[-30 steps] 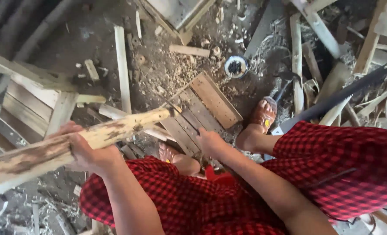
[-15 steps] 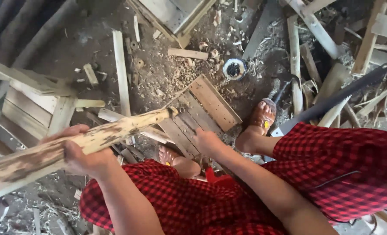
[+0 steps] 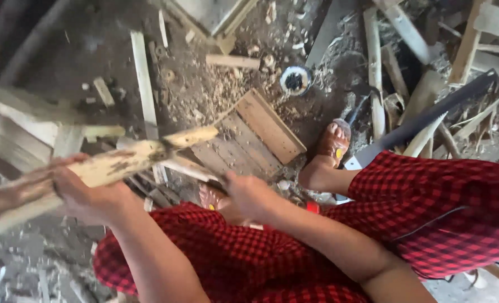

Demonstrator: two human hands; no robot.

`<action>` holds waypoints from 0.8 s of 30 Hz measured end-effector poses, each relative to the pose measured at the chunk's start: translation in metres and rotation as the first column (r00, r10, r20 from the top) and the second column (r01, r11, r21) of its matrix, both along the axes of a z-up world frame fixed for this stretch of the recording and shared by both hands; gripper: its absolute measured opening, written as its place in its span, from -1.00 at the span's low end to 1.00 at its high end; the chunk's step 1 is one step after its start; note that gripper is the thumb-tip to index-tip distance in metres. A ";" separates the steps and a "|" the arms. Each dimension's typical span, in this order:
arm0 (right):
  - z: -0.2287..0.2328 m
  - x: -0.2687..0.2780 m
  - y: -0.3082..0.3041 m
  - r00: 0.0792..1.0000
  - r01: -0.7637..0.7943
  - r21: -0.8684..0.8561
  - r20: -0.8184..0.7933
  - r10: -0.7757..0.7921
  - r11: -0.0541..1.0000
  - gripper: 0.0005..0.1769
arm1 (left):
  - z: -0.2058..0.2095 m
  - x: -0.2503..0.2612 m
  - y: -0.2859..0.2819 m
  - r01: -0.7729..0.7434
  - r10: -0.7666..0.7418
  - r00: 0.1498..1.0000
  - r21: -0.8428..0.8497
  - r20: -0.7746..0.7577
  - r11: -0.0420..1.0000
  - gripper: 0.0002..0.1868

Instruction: A person uses a large blade to shave the bark and outer layers off a wooden branch while sitting on the floor of a workshop.

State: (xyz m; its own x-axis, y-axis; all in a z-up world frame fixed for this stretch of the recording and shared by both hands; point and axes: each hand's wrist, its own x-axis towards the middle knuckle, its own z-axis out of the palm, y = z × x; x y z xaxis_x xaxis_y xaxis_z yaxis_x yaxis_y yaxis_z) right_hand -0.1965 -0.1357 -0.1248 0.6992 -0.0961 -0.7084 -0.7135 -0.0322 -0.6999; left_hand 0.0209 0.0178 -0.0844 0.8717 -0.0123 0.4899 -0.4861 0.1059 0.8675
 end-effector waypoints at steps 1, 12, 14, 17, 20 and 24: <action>0.007 -0.003 0.006 0.983 -0.100 -0.155 0.134 0.122 0.983 -0.75 | -0.004 0.003 0.007 -0.002 0.000 0.996 0.031 0.088 1.000 -0.47; 0.042 0.005 -0.007 0.960 -0.281 -0.129 -0.058 0.276 0.951 -0.36 | 0.030 -0.004 0.008 0.607 -0.610 0.788 -0.062 -0.089 0.793 -0.67; 0.020 -0.014 0.017 0.861 0.020 -0.301 0.489 0.137 0.954 -0.70 | 0.018 -0.001 0.016 0.364 -0.363 0.931 -0.119 0.035 0.924 -0.47; 0.030 0.015 -0.012 0.934 -0.355 -0.247 -0.060 0.351 0.902 -0.46 | 0.022 -0.011 0.001 0.114 -0.114 0.989 -0.001 0.095 0.993 -0.67; -0.071 0.000 0.003 0.987 -0.141 -0.357 0.026 0.161 0.923 -0.60 | 0.020 -0.011 0.004 0.136 -0.138 0.990 -0.126 -0.013 0.983 -0.60; 0.073 0.011 -0.021 0.956 -0.289 -0.051 -0.069 0.285 0.956 -0.34 | 0.020 -0.006 0.003 0.084 -0.084 0.995 -0.011 -0.046 0.996 -0.56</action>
